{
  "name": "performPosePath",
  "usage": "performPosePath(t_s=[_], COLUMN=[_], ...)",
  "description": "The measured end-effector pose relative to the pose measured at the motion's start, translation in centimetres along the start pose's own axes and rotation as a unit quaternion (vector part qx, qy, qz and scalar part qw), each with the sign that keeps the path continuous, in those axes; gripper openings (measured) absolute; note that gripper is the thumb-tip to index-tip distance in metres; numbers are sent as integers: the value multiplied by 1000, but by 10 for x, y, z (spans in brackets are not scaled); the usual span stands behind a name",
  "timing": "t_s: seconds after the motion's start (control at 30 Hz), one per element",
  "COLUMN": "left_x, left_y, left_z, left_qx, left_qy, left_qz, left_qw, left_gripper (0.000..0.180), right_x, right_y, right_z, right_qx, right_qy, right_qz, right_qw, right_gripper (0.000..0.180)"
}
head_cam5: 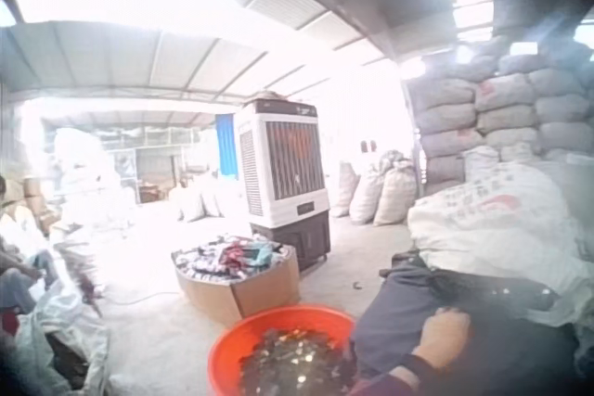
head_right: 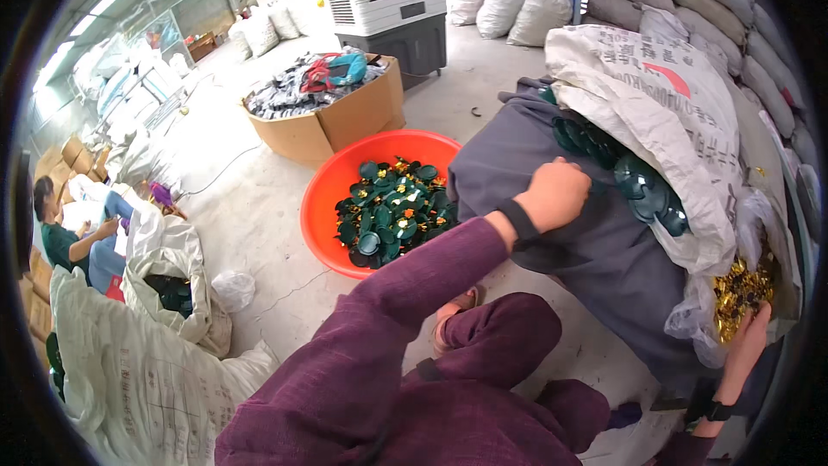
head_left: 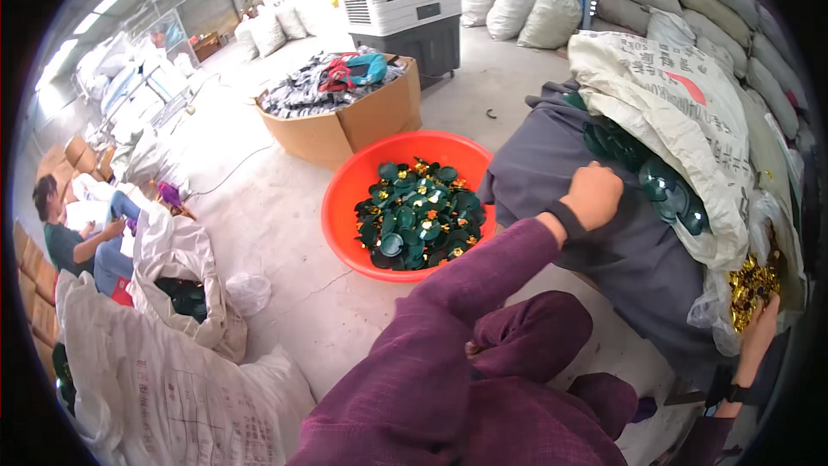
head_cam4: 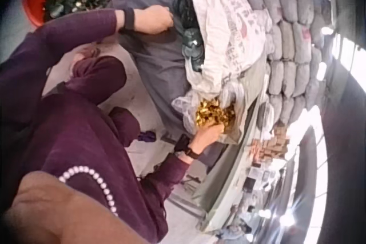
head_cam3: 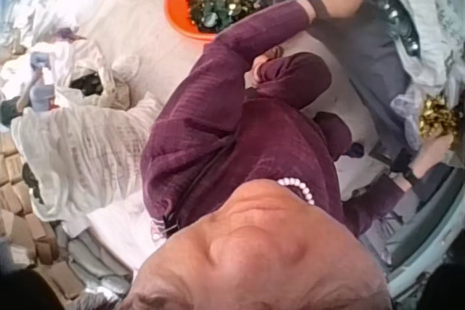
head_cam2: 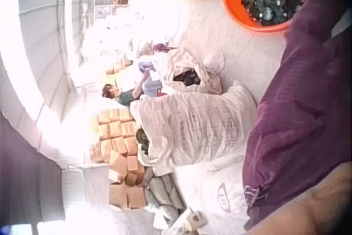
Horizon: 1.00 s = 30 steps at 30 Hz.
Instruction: Assembling gold-colored plastic caps onto green plastic discs in a manufacturing facility.
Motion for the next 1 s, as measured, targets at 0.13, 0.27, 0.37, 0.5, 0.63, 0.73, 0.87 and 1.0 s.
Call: performPosePath(t_s=[0.13, 0.27, 0.37, 0.5, 0.63, 0.73, 0.87, 1.0], left_x=[-38, -87, -106, -122, -131, -136, -142, -145], left_y=[58, 50, 46, 40, 38, 38, 33, 33], left_z=[0, 40, 78, 89, 92, 93, 90, 88], left_qx=[-176, -567, -624, -637, -606, -574, -567, -549], left_qy=[52, 225, 220, 249, 213, 192, 196, 192], left_qz=[131, -89, -112, -90, -82, -68, -56, -44], left_qw=[974, 787, 741, 724, 762, 793, 798, 812], left_gripper=[21, 18, 18, 13, 17, 16, 13, 8], right_x=[-24, -79, -95, -105, -111, -115, -117, -120], right_y=[54, 45, 45, 47, 57, 66, 69, 68], right_z=[-137, -262, -292, -294, -297, -300, -304, -309], right_qx=[323, 597, 633, 618, 580, 539, 535, 500], right_qy=[24, 13, 61, 107, 155, 193, 218, 226], right_qz=[2, -236, -240, -208, -180, -149, -138, -143], right_qw=[946, 767, 734, 751, 779, 806, 804, 824], right_gripper=[26, 29, 26, 25, 28, 31, 36, 33])
Point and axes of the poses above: each hand's wrist, its own x-axis towards the middle knuckle, its own y-axis out of the back of the hand, z = x × y, the point moved 8 cm from there along x, towards the middle knuckle, and after that the axes turned 6 degrees about -x, right-handed, at the moved point
